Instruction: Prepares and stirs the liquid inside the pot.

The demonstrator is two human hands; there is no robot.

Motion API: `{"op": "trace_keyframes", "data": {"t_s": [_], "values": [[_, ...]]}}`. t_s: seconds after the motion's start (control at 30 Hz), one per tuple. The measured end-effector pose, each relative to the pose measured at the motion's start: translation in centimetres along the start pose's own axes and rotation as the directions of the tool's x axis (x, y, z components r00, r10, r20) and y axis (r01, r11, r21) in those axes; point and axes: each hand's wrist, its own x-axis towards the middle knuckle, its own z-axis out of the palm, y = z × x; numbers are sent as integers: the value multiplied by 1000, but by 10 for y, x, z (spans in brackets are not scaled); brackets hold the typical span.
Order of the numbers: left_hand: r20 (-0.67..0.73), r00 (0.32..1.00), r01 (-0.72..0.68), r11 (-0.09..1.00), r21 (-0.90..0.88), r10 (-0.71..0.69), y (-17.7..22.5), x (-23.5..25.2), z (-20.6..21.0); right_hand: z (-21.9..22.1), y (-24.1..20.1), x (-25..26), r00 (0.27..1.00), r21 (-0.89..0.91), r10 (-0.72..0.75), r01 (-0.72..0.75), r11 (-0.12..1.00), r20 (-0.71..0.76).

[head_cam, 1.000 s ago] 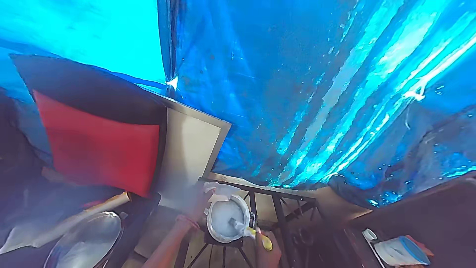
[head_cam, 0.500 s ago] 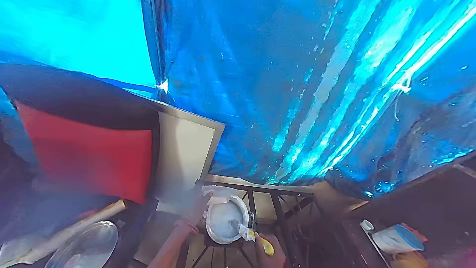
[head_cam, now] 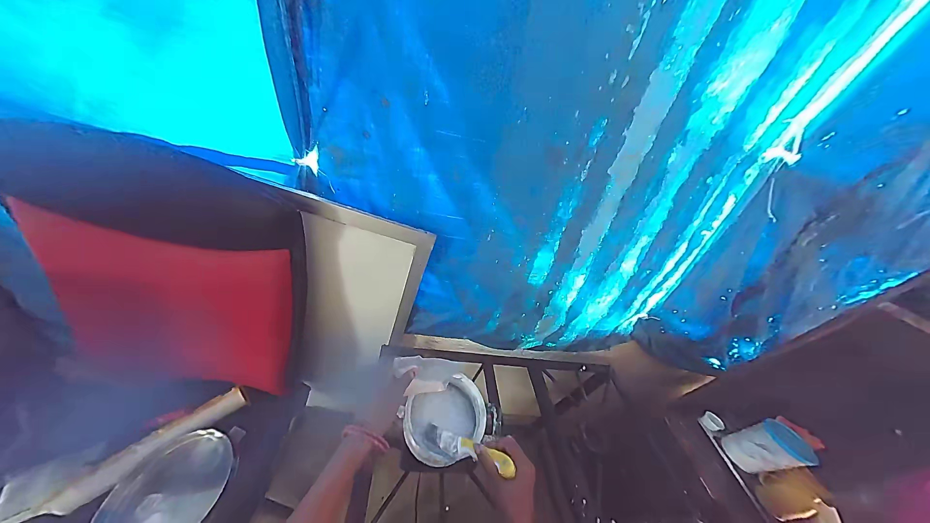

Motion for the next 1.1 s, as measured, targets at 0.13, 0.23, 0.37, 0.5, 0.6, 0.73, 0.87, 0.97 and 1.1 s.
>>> {"op": "trace_keyframes", "data": {"t_s": [0.13,0.23,0.37,0.5,0.6,0.73,0.87,0.97,1.1], "values": [[-25,1000,-18,1000,5,18,-7,3,-1,-14,-4,6,989,-95,49,-63,993,-138],[-12,1000,-6,1000,-25,5,-10,2,3,5,3,9,989,-85,-4,-9,996,-150],[-14,1000,-3,999,-32,2,-10,2,4,-7,-8,7,997,-125,59,-64,990,-49],[-6,1000,27,999,-23,-27,-10,-1,5,-1,0,11,978,-176,23,-60,982,-209],[-13,1000,12,999,-40,-12,-17,-2,8,12,3,5,992,-124,39,-54,991,-121],[-34,999,6,1000,-16,-6,-14,0,6,-8,-9,6,993,-161,64,-79,984,-96],[-4,1000,25,1000,8,-25,-17,0,8,9,5,10,974,-84,-25,6,996,-227],[-24,1000,-3,1000,-14,3,-20,3,10,4,-4,5,993,-21,58,-61,998,-101],[-26,1000,11,999,36,-10,-11,5,8,-6,-12,11,963,-161,122,-164,973,-242]]}}
